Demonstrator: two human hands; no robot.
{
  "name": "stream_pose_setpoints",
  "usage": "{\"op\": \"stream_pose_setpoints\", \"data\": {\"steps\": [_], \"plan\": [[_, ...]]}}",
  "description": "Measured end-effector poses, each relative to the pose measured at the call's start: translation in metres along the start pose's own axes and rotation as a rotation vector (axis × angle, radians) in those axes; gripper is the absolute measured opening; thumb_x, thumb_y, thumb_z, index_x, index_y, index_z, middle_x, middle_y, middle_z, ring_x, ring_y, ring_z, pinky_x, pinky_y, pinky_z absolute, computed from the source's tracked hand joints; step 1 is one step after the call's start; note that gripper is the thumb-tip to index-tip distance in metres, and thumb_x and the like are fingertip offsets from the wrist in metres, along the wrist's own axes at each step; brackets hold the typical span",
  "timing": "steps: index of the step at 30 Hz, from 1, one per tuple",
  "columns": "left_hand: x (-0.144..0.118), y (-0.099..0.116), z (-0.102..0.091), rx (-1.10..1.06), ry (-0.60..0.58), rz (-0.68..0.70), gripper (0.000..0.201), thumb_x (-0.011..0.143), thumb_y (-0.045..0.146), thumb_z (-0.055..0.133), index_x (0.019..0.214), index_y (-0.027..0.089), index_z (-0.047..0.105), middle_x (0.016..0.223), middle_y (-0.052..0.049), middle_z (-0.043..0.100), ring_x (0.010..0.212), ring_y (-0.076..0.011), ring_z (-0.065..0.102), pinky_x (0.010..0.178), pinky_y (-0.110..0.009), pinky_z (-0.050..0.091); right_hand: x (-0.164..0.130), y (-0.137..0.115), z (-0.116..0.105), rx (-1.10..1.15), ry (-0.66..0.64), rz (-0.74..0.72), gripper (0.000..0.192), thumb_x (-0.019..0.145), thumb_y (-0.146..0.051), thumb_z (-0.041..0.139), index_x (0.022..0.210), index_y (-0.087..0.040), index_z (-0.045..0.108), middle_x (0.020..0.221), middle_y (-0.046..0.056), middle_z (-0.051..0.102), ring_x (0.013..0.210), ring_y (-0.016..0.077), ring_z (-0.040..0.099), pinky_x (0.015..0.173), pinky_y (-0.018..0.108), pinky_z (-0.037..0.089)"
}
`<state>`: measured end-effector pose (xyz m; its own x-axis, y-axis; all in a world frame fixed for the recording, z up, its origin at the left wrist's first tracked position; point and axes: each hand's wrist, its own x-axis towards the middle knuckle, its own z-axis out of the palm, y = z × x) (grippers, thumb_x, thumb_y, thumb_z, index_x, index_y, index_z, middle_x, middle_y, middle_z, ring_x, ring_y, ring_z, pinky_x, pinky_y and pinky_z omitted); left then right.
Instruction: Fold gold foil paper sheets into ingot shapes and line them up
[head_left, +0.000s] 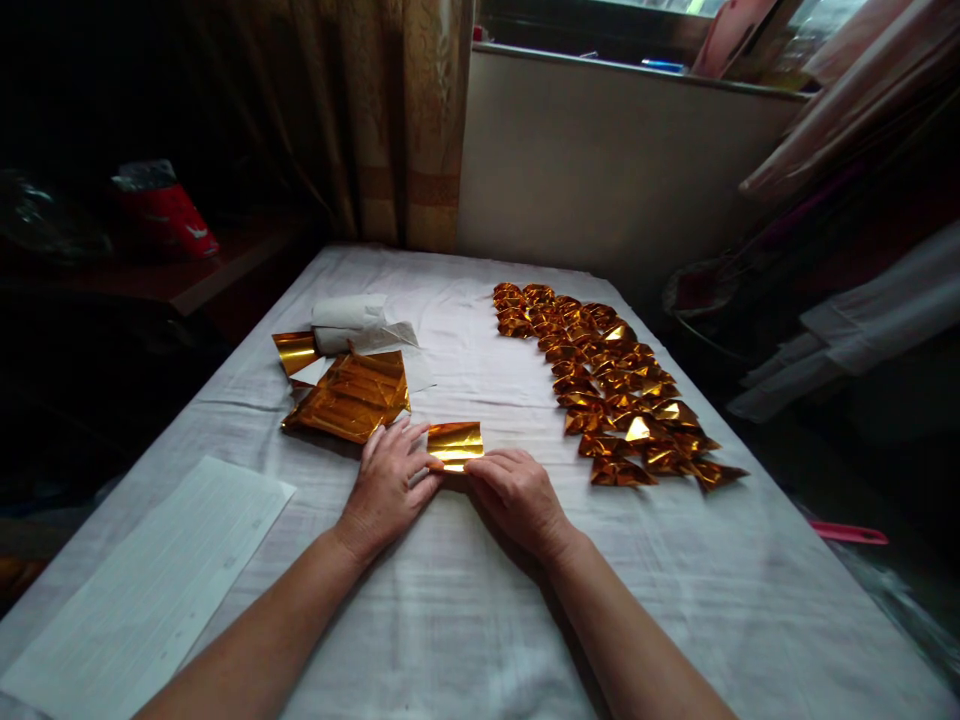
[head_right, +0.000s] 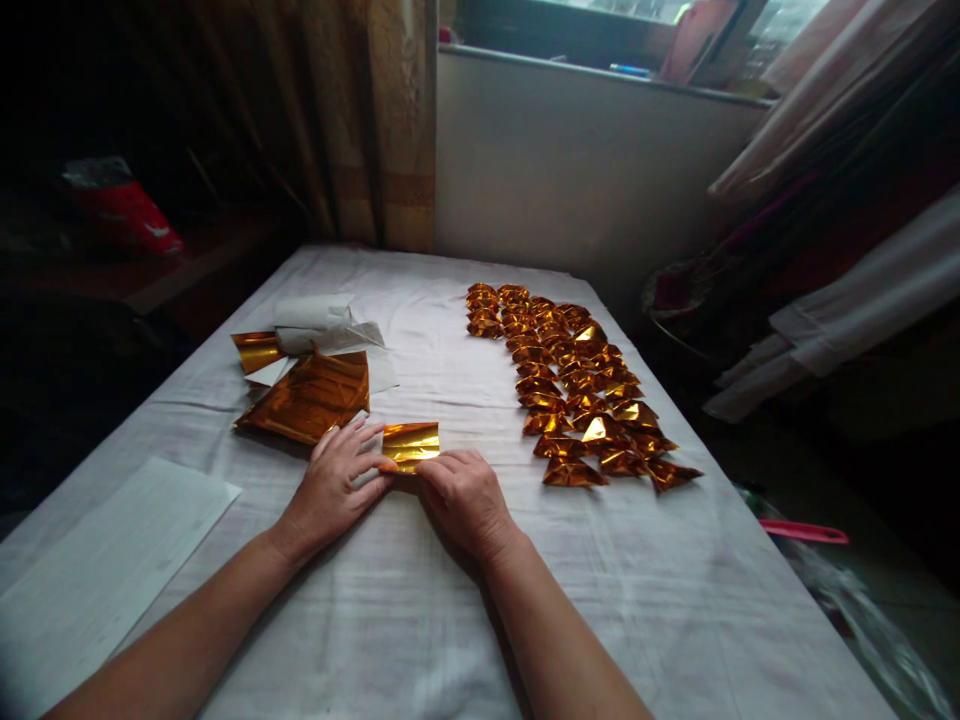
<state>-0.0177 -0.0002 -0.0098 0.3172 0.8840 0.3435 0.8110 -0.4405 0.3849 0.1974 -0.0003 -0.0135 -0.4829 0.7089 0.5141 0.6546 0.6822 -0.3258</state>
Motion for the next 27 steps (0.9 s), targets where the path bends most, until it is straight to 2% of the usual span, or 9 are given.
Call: {"op": "stream_pose_setpoints", "data": {"steps": [4, 7, 10, 13, 17, 19, 22, 24, 27], "plan": [[0.002, 0.003, 0.001, 0.021, 0.037, -0.041, 0.009, 0.084, 0.028, 0.064, 0.084, 0.023, 0.072, 0.133, -0.009, 0.062, 0.134, -0.0324, 0.045, 0.111, -0.060, 0.031, -0.001, 0.008, 0.009, 0.070, 0.050, 0.152, 0.016, 0.091, -0.022, 0.056, 0.103, -0.022, 0.067, 0.091, 0.005, 0.074, 0.083, 0.0194, 0.067, 0.077, 0.031, 0.052], [0.003, 0.003, 0.004, 0.008, 0.038, -0.072, 0.009, 0.084, 0.028, 0.063, 0.081, 0.021, 0.068, 0.129, -0.009, 0.064, 0.133, -0.0321, 0.047, 0.110, -0.057, 0.034, 0.000, 0.010, 0.014, 0.084, 0.074, 0.278, 0.026, 0.088, -0.022, 0.057, 0.114, -0.022, 0.064, 0.100, 0.007, 0.073, 0.085, 0.0198, 0.067, 0.080, 0.033, 0.053], [0.003, 0.002, 0.008, -0.004, 0.035, -0.095, 0.009, 0.085, 0.029, 0.061, 0.080, 0.021, 0.065, 0.128, -0.008, 0.065, 0.133, -0.0310, 0.047, 0.111, -0.054, 0.035, 0.003, 0.010, 0.015, 0.076, 0.058, 0.357, 0.034, 0.085, -0.021, 0.057, 0.119, -0.020, 0.062, 0.097, 0.007, 0.071, 0.079, 0.0192, 0.065, 0.078, 0.033, 0.053], [0.001, 0.000, 0.011, 0.019, 0.051, -0.091, 0.010, 0.085, 0.028, 0.061, 0.092, 0.021, 0.065, 0.129, -0.009, 0.064, 0.131, -0.0304, 0.049, 0.111, -0.053, 0.035, 0.004, 0.008, 0.015, 0.042, 0.047, 0.378, 0.034, 0.085, -0.021, 0.057, 0.118, -0.019, 0.062, 0.094, 0.007, 0.070, 0.080, 0.0201, 0.064, 0.077, 0.033, 0.053], [-0.001, 0.005, 0.011, 0.087, 0.092, -0.009, 0.035, 0.088, 0.023, 0.059, 0.123, 0.021, 0.061, 0.140, -0.013, 0.056, 0.133, -0.0315, 0.046, 0.110, -0.054, 0.035, 0.005, 0.006, 0.016, 0.028, 0.060, 0.362, 0.034, 0.085, -0.020, 0.056, 0.119, -0.019, 0.061, 0.098, 0.008, 0.068, 0.083, 0.0207, 0.063, 0.078, 0.033, 0.052], [-0.002, 0.011, 0.009, 0.116, 0.080, 0.078, 0.030, 0.091, 0.022, 0.054, 0.119, 0.025, 0.065, 0.145, -0.011, 0.052, 0.137, -0.0326, 0.042, 0.111, -0.057, 0.032, 0.004, 0.006, 0.016, 0.034, 0.068, 0.353, 0.035, 0.085, -0.020, 0.055, 0.120, -0.020, 0.060, 0.101, 0.008, 0.068, 0.085, 0.0208, 0.063, 0.079, 0.033, 0.052], [-0.003, 0.022, 0.006, 0.112, -0.002, 0.198, 0.026, 0.094, 0.027, 0.053, 0.114, 0.028, 0.069, 0.137, -0.006, 0.059, 0.136, -0.0330, 0.043, 0.113, -0.060, 0.026, 0.004, 0.006, 0.016, 0.045, 0.075, 0.343, 0.034, 0.086, -0.019, 0.054, 0.119, -0.020, 0.060, 0.102, 0.008, 0.067, 0.088, 0.0208, 0.063, 0.080, 0.033, 0.052], [-0.004, 0.026, 0.005, 0.100, -0.052, 0.217, 0.029, 0.093, 0.029, 0.055, 0.120, 0.026, 0.066, 0.129, -0.006, 0.066, 0.132, -0.0329, 0.048, 0.114, -0.061, 0.024, 0.004, 0.007, 0.015, 0.049, 0.073, 0.343, 0.033, 0.086, -0.019, 0.054, 0.118, -0.020, 0.060, 0.103, 0.009, 0.067, 0.088, 0.0210, 0.063, 0.081, 0.033, 0.052], [-0.005, 0.027, 0.005, 0.094, -0.095, 0.208, 0.033, 0.093, 0.032, 0.055, 0.124, 0.024, 0.064, 0.126, -0.005, 0.068, 0.127, -0.0329, 0.052, 0.113, -0.062, 0.024, 0.005, 0.005, 0.015, 0.039, 0.066, 0.347, 0.033, 0.086, -0.020, 0.054, 0.119, -0.018, 0.060, 0.106, 0.010, 0.067, 0.093, 0.0223, 0.064, 0.084, 0.035, 0.052]]}}
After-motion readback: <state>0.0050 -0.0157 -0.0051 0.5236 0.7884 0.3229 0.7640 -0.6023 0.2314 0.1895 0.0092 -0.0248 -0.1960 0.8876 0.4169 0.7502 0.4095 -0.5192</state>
